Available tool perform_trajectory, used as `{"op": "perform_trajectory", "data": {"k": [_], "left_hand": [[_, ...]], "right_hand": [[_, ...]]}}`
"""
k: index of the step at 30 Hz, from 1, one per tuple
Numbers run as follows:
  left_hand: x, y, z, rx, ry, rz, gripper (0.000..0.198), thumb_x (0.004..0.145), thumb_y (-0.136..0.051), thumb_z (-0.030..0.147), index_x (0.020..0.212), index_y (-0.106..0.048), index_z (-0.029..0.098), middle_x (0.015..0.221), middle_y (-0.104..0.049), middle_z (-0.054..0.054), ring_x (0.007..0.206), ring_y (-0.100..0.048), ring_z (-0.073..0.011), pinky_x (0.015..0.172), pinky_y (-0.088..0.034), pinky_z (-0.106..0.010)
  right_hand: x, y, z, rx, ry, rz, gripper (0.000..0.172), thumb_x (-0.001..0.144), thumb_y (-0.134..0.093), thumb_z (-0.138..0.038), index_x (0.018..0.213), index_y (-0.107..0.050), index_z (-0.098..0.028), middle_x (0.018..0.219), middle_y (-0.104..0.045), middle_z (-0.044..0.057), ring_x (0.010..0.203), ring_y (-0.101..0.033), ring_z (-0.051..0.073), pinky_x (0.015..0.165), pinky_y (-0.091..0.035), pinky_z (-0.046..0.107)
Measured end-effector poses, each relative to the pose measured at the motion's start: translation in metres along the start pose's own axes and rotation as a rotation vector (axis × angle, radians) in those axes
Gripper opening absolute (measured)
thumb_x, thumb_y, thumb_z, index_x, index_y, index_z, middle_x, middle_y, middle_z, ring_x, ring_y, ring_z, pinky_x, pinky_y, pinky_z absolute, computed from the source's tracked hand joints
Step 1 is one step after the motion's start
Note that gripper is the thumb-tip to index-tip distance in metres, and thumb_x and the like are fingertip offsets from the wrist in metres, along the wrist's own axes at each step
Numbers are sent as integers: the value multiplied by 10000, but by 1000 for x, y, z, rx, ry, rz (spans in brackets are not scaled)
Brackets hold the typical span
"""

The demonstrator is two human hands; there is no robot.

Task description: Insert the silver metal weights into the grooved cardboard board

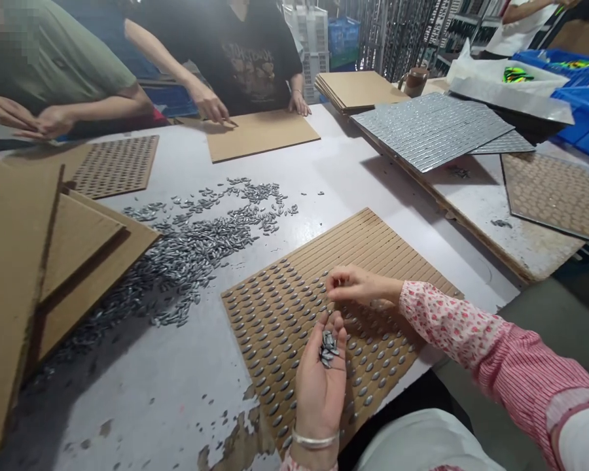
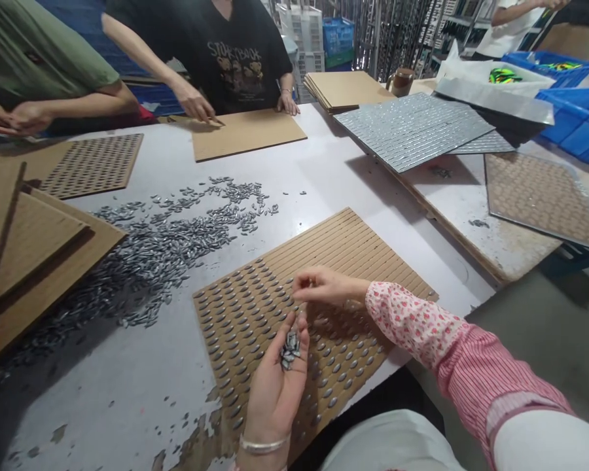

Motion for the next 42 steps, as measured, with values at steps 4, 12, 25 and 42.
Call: {"op": "perform_trajectory", "data": {"k": [4,12,25,42], "left_hand": [[-3,4,-3,-16,73,3,185,869,-446,97,968,-602,97,840,-616,-76,625,-584,-64,509,-498,-146],[-3,7,-9,-47,107,-3,192,866,-440,91,984,-591,86,858,-612,-88,687,-605,-95,583,-532,-200],[-2,2,-6,-119,74,-31,235,884,-406,107,933,-635,84,1048,-654,-147,953,-631,-201,788,-546,-311],[-1,9,10,-62,-16,-19,209,864,-454,104,955,-643,114,904,-674,-87,788,-643,-129,679,-556,-241]], "right_hand": [[8,47,35,-407,-205,261,139,832,-540,-249,751,-574,-142,749,-578,14,762,-481,126,720,-366,251],[16,52,53,-783,-319,219,140,808,-539,-276,735,-602,-174,821,-635,42,841,-478,182,721,-309,281],[12,54,48,-614,-242,344,164,793,-614,-310,743,-614,-153,761,-611,34,780,-490,149,728,-345,269],[14,-24,-1,145,-45,-30,227,822,-554,-325,897,-621,-121,760,-621,29,689,-549,111,649,-443,235]]}}
Point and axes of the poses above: each hand's wrist, its own x-axis towards the middle knuckle, its own y-axis out of the back of the hand, z = x × y, the point moved 9 cm from there along x, towards the middle knuckle
